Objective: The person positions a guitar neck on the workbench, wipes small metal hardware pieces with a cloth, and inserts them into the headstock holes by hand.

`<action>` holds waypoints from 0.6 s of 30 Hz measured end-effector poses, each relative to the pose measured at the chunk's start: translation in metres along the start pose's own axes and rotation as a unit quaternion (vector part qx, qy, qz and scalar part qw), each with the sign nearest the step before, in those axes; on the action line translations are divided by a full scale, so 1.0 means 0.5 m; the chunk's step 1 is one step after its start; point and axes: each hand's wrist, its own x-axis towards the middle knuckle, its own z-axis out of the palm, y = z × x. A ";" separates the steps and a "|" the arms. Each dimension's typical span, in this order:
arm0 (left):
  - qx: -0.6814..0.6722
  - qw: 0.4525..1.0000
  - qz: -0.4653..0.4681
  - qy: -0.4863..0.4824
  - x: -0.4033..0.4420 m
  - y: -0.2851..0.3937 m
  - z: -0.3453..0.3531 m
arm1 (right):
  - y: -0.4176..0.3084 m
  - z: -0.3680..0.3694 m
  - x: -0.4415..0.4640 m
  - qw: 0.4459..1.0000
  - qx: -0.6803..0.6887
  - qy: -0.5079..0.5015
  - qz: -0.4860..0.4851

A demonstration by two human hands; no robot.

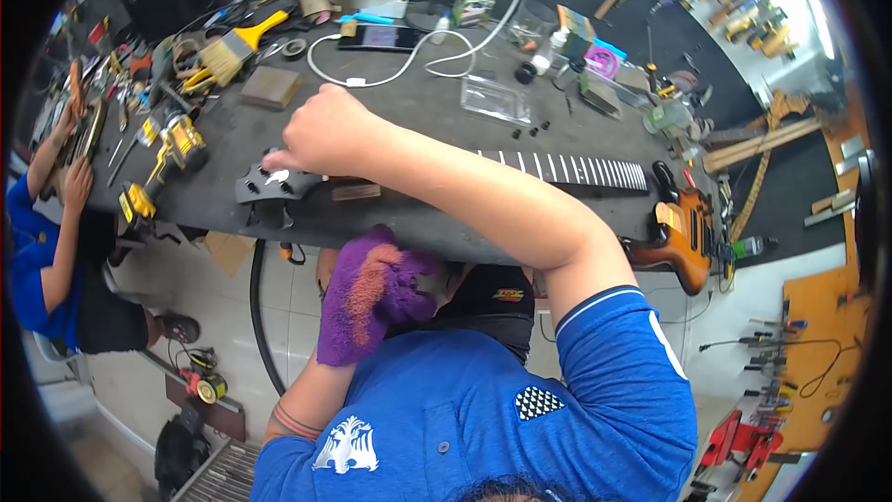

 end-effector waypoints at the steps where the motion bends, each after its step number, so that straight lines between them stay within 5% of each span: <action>1: 0.007 1.000 -0.004 -0.025 0.000 -0.010 -0.005 | 0.009 -0.024 -0.017 0.999 0.013 0.013 0.033; 4: 0.031 0.997 -0.018 -0.066 -0.002 -0.032 -0.014 | 0.077 -0.118 -0.141 0.977 0.123 0.029 0.174; 6: 0.044 0.998 -0.023 -0.035 -0.002 -0.030 -0.001 | 0.141 -0.115 -0.272 0.953 0.079 0.134 0.258; 9: 0.099 0.994 -0.005 -0.040 0.002 -0.016 0.006 | 0.257 -0.053 -0.452 0.907 -0.008 0.039 0.420; 13: 0.152 0.984 -0.003 -0.098 0.052 0.084 0.009 | 0.307 0.037 -0.558 0.878 0.039 -0.037 0.476; 18: 0.125 0.987 -0.022 -0.093 0.064 0.072 0.019 | 0.345 0.086 -0.574 0.873 0.056 0.006 0.485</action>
